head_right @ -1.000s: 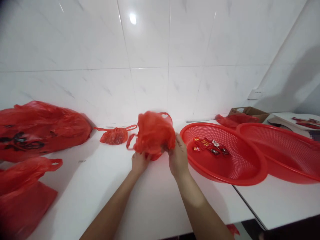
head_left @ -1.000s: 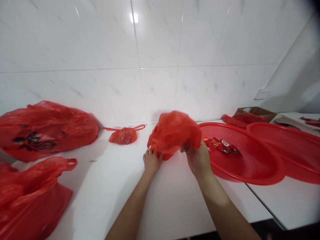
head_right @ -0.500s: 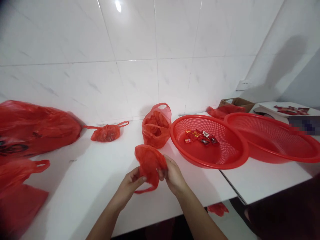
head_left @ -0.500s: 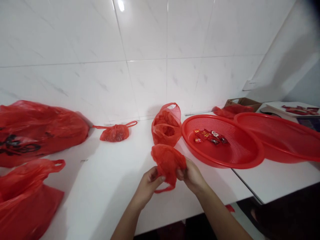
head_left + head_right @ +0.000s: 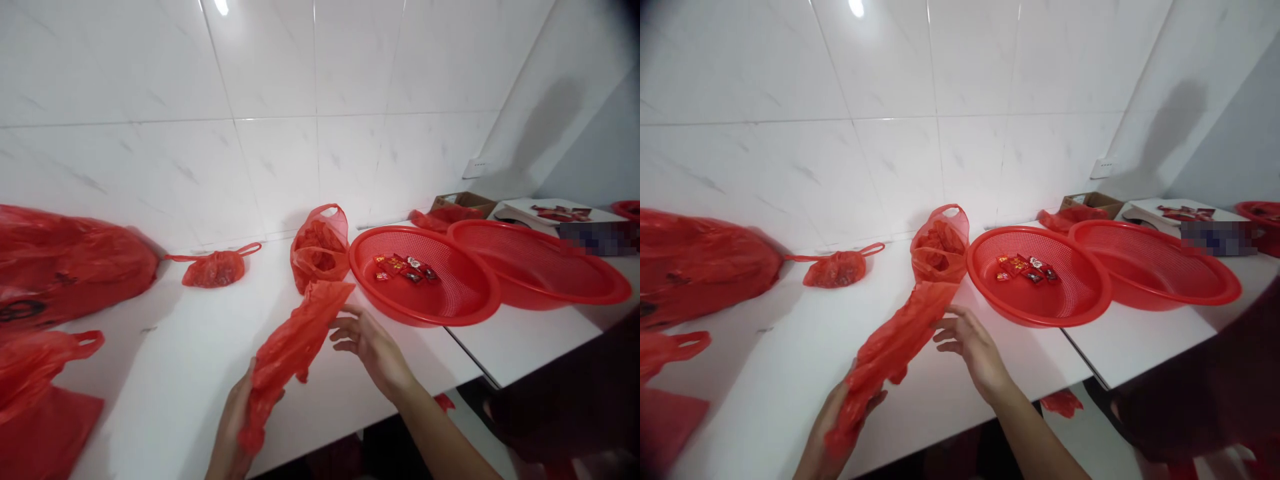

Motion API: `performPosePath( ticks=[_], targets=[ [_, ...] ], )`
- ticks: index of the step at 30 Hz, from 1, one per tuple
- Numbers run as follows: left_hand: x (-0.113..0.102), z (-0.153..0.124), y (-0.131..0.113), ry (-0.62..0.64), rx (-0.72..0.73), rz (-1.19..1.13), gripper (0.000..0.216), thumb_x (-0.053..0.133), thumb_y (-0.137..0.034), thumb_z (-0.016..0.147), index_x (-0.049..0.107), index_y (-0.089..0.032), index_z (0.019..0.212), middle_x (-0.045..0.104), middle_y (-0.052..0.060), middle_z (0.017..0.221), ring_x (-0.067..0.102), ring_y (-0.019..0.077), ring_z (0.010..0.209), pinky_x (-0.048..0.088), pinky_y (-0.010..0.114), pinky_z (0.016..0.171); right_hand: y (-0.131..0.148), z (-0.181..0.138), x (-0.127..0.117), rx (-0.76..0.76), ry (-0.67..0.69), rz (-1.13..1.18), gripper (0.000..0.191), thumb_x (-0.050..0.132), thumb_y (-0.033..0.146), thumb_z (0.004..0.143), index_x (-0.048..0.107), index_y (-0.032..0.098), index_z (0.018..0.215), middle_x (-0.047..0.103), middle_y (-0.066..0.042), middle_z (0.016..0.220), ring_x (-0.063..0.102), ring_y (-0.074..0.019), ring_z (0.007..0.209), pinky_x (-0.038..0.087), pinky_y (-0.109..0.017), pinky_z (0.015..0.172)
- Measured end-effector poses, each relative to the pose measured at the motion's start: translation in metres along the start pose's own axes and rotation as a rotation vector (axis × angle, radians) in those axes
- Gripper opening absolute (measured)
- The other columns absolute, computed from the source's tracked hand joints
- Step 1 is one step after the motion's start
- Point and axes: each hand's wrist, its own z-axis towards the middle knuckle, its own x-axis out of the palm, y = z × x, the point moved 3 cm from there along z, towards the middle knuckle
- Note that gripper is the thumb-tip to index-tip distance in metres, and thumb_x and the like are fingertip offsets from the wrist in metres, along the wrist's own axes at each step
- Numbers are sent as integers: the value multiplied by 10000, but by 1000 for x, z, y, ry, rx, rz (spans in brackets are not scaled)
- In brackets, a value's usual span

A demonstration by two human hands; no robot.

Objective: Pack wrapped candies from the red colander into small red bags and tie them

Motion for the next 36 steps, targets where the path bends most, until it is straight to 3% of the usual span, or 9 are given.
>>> performPosePath(
  ticks=[3, 7, 13, 19, 22, 25, 29, 32, 36],
  targets=[
    [21, -8, 19, 132, -55, 66, 302, 733, -423, 726, 748, -178, 902, 740, 62, 935, 658, 231, 839, 531, 300, 705, -13, -11, 16, -35, 102, -354, 358, 676, 347, 817, 586, 209, 1136, 636, -69, 1123, 591, -204, 995, 457, -365, 906],
    [34, -19, 31, 214, -232, 32, 252, 714, -388, 763, 735, -153, 851, 736, 68, 790, 671, 222, 747, 511, 285, 633, -33, -13, 12, 32, 39, -381, 139, 631, 282, 812, 615, 164, 883, 651, -39, 838, 583, -162, 727, 498, -315, 718],
    [-16, 5, 15, -24, -257, -278, 441, 736, -413, 742, 536, -152, 448, 529, -7, 461, 576, 138, 544, 534, 288, 698, -14, -3, -27, -24, -137, -398, 237, 597, 373, 831, 588, 168, 950, 540, 12, 725, 446, -100, 603, 387, -226, 569],
    [-54, -6, -14, -375, 337, 6, 259, 652, -458, 794, 634, -206, 855, 598, 2, 826, 580, 165, 777, 526, 329, 774, -7, -9, -25, 56, -96, -419, 269, 530, 421, 893, 551, 175, 1000, 429, 40, 671, 333, -76, 555, 269, -201, 494],
    [-19, -38, -17, -375, 821, 569, 226, 652, -374, 805, 628, -238, 984, 582, 59, 1114, 535, 244, 1090, 406, 445, 1014, -10, -11, -11, 92, -93, -399, 314, 534, 468, 898, 532, 180, 1021, 366, 56, 651, 274, -68, 537, 234, -198, 476],
    [23, -46, 7, -141, 1015, 992, 394, 692, -264, 757, 613, -255, 1143, 470, 111, 1365, 430, 325, 1270, 358, 533, 1050, -14, -14, 7, 150, -52, -367, 378, 523, 502, 902, 517, 176, 1093, 310, 71, 625, 242, -67, 530, 226, -201, 476],
    [29, -18, 24, -23, 899, 1064, 427, 576, -215, 813, 601, -215, 1240, 567, 131, 1313, 488, 332, 1228, 382, 562, 1023, -15, -22, 16, 240, 44, -472, 568, 521, 541, 889, 451, 164, 1309, 315, 74, 609, 272, -78, 531, 240, -208, 479],
    [6, 0, 9, 45, 573, 829, 280, 516, -298, 870, 690, -199, 1067, 707, 92, 1010, 637, 277, 973, 494, 453, 895, -9, -23, -4, 253, 16, -789, 688, 539, 489, 877, 348, 154, 1447, 381, 69, 583, 359, -103, 527, 287, -223, 497],
    [-15, -5, -16, 163, 69, 281, 321, 670, -356, 787, 684, -171, 1049, 730, 70, 945, 680, 232, 860, 541, 312, 747, 10, -19, -34, 97, -29, -1374, 460, 492, 323, 881, 556, 254, 1332, 603, 1, 647, 551, -172, 615, 373, -275, 596]
  ],
)
